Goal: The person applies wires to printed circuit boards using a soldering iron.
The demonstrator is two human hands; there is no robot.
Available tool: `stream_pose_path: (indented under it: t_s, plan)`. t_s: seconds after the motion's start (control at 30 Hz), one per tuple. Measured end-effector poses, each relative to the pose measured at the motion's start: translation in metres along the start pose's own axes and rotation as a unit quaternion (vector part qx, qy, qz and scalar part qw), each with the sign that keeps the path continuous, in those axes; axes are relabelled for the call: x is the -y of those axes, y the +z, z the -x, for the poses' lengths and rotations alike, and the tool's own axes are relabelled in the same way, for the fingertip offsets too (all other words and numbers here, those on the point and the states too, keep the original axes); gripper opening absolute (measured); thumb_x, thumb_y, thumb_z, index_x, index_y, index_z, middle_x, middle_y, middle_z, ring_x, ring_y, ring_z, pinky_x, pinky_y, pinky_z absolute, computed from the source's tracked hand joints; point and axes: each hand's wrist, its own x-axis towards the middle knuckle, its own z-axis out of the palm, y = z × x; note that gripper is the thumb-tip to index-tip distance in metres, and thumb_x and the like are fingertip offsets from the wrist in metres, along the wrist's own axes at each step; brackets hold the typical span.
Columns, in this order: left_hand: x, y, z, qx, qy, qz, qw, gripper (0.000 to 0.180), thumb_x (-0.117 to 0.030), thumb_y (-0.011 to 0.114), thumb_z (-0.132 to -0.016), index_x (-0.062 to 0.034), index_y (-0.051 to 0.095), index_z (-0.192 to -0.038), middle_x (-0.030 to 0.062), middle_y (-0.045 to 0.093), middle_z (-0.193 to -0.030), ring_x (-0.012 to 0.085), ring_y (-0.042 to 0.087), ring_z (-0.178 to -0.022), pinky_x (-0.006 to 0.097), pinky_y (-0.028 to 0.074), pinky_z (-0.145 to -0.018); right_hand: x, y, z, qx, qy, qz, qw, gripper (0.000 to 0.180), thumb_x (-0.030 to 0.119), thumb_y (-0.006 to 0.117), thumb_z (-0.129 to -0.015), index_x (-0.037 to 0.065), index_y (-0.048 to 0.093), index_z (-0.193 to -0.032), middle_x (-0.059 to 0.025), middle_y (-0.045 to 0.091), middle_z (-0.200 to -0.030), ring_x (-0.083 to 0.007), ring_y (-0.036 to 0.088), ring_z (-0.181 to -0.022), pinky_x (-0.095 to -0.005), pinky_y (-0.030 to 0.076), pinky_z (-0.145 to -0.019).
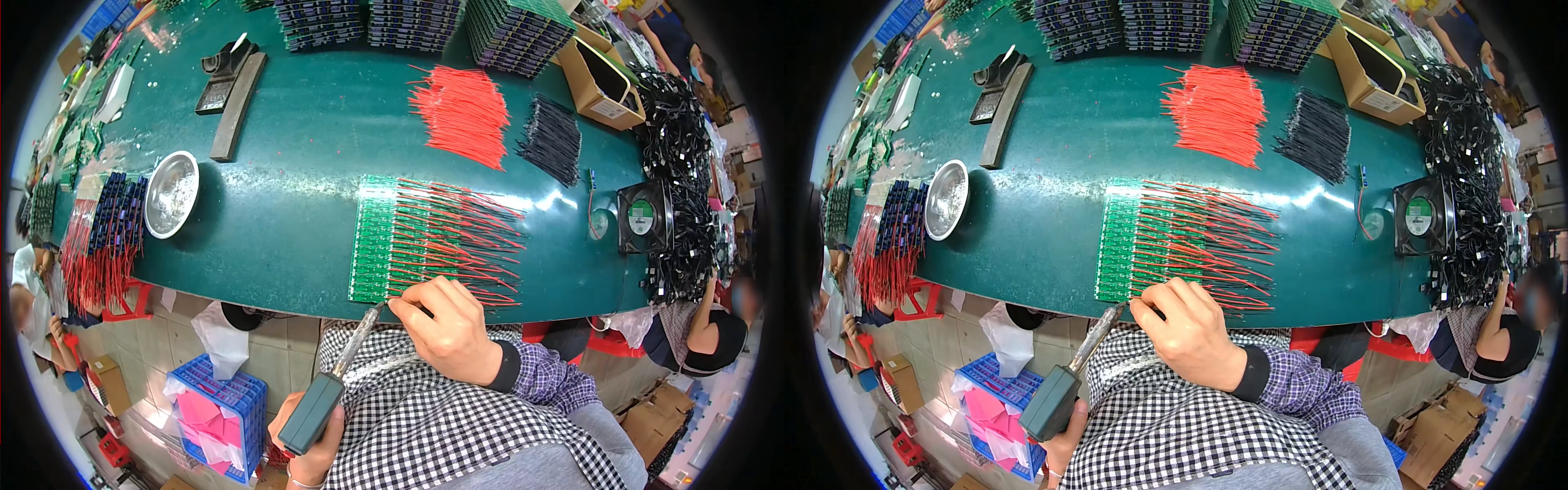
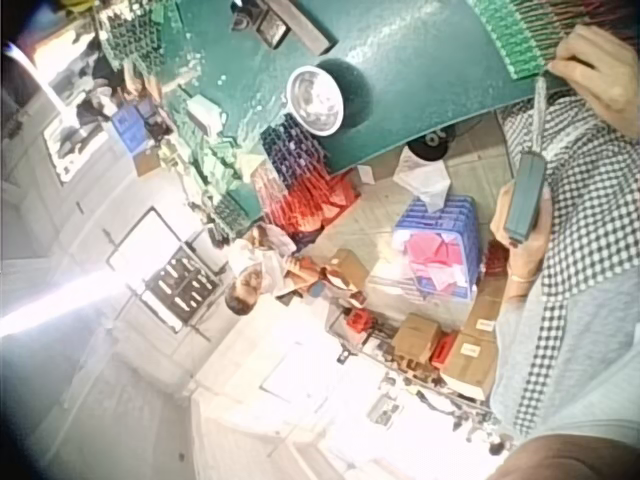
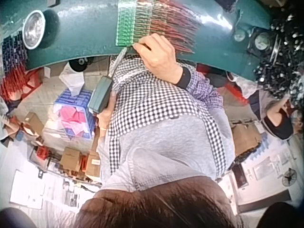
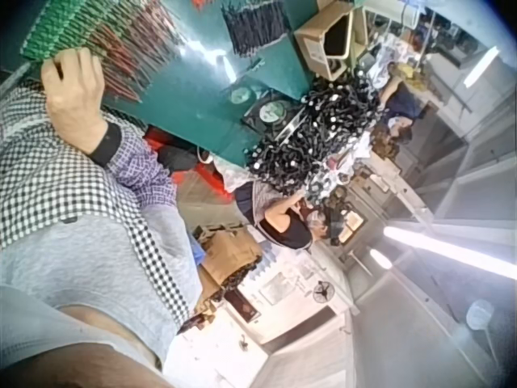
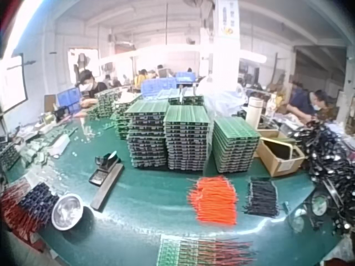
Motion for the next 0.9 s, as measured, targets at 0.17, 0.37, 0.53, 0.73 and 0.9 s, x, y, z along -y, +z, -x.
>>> stream_pose_path:
  t_s: [0.17, 0.37, 0.53, 0.73, 0.9]
  plan:
    - [0.001, 0.0, 0.001, 0.004, -0.007, -0.015, 1.0, 0.02, -0.001, 0.079, -0.07, 0.0021, 0.071, -0.087, 0.0133, 0.069, -0.084, 0.028, 0.067, -0.068, 0.035, 0.052, -0.059, -0.001, 0.0, 0.001, 0.016, -0.008, 0.013, 1.0, 0.023, 0.004, 0.066, -0.073, 0.0, 0.07, -0.096, -0.0057, 0.06, -0.087, -0.0205, 0.059, -0.077, -0.0331, 0.046, -0.066]
    - [0.018, 0.0, 0.012, -0.013, 0.025, -0.032, 0.999, 0.02, -0.008, 0.083, -0.08, -0.0005, 0.07, -0.094, 0.0047, 0.068, -0.078, 0.0136, 0.06, -0.063, 0.028, 0.048, -0.058, -0.001, 0.0, 0.001, 0.012, -0.006, 0.012, 1.0, 0.023, 0.004, 0.067, -0.073, 0.0, 0.07, -0.096, -0.0053, 0.06, -0.087, -0.0201, 0.059, -0.077, -0.0329, 0.046, -0.067]
    - [0.019, -0.002, 0.017, -0.027, 0.004, -0.01, 1.0, 0.022, -0.005, 0.083, -0.08, -0.0001, 0.07, -0.097, 0.0052, 0.068, -0.081, 0.0142, 0.061, -0.067, 0.029, 0.05, -0.061, 0.0, 0.001, 0.001, 0.011, -0.005, 0.011, 1.0, 0.023, 0.004, 0.066, -0.073, 0.0, 0.07, -0.096, -0.0053, 0.06, -0.087, -0.0205, 0.059, -0.078, -0.033, 0.047, -0.067]
    - [0.021, -0.001, 0.02, -0.018, -0.011, 0.005, 1.0, 0.023, -0.006, 0.082, -0.081, 0.0007, 0.07, -0.099, 0.0052, 0.068, -0.085, 0.0147, 0.062, -0.071, 0.029, 0.05, -0.064, 0.0, 0.001, 0.002, 0.013, -0.001, 0.012, 1.0, 0.024, 0.003, 0.065, -0.073, 0.0, 0.069, -0.096, -0.0057, 0.06, -0.088, -0.0209, 0.059, -0.078, -0.0333, 0.047, -0.067]
    - [0.016, 0.001, 0.015, -0.028, -0.004, 0.018, 0.999, 0.025, -0.007, 0.083, -0.08, 0.0012, 0.07, -0.1, 0.0061, 0.069, -0.088, 0.0141, 0.061, -0.072, 0.029, 0.049, -0.062, 0.001, 0.0, 0.002, 0.009, -0.002, 0.013, 1.0, 0.024, 0.003, 0.065, -0.073, 0.0, 0.069, -0.096, -0.0059, 0.06, -0.088, -0.0209, 0.059, -0.079, -0.0334, 0.048, -0.068]
